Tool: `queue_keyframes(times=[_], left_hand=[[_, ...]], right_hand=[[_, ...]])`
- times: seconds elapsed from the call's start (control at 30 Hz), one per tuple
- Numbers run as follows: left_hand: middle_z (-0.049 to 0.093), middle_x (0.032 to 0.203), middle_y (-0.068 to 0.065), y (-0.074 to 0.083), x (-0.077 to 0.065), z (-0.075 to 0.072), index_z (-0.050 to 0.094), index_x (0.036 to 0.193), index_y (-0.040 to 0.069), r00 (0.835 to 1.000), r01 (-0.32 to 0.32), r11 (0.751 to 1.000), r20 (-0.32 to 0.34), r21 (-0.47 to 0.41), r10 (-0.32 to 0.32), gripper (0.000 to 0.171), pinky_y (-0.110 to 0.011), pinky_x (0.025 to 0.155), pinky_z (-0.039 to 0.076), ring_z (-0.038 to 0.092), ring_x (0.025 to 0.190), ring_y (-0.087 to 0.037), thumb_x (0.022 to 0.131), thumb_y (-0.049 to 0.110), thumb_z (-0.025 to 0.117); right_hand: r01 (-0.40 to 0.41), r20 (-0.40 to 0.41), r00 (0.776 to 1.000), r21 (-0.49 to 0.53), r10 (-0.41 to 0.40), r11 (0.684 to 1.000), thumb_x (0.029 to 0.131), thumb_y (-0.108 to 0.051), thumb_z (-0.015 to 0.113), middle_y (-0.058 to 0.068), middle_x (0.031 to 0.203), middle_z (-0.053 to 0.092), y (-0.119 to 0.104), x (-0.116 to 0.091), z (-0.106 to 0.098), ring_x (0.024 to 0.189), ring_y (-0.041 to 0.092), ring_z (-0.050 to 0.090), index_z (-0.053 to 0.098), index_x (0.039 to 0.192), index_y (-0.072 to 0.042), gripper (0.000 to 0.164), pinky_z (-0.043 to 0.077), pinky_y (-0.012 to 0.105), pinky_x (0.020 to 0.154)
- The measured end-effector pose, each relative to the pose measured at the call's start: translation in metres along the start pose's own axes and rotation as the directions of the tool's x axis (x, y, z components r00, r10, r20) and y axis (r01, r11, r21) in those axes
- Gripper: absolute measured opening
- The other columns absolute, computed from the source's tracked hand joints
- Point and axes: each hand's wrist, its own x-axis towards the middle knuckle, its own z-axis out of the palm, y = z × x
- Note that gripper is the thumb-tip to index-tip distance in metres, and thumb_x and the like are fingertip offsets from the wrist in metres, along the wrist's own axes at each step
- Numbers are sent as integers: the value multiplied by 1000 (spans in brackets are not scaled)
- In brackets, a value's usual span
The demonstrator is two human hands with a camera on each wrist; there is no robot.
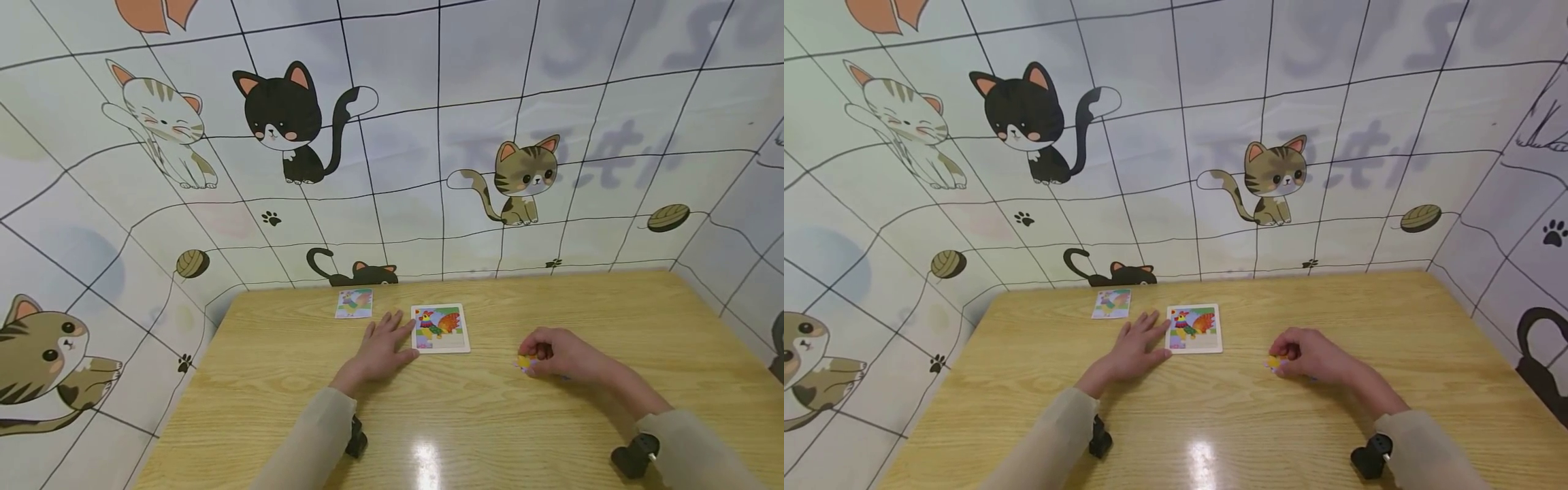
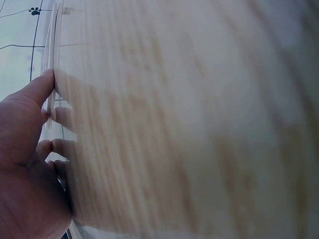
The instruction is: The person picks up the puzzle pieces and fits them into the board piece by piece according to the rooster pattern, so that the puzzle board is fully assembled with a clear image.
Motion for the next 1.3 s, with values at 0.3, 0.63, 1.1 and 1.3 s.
queue_keyframes(times=[0.3,0.63,1.1,1.3], left_hand=[[17,169,-16,2,-2,-3,37,160,14,1000,-9,1000,1,-4,9,67,-61,121,2,8,156,-38,104,43,58],[18,169,-16,-1,-2,-1,38,160,14,1000,-6,1000,1,-2,6,67,-61,121,3,9,156,-37,104,43,59],[17,169,-14,-1,-1,0,37,161,17,1000,-3,1000,7,6,3,67,-60,122,1,7,156,-36,104,44,58],[18,169,-16,1,-2,-2,38,160,13,1000,-11,999,-1,-32,11,66,-61,121,2,8,156,-37,104,40,59]], right_hand=[[-57,29,998,94,54,994,88,-13,82,5,87,55,-3,5,-4,75,12,50,63,103,-5,25,44,27,63],[-84,32,996,114,80,990,91,-9,78,4,84,55,-8,7,-5,74,13,51,64,102,-3,18,45,27,62],[-29,-48,998,66,32,997,92,-2,73,1,83,58,-22,27,7,74,13,51,67,98,-4,9,45,26,62],[-27,-86,996,73,33,997,93,-4,74,2,85,60,-29,41,19,76,14,52,67,99,-5,9,46,26,64]])
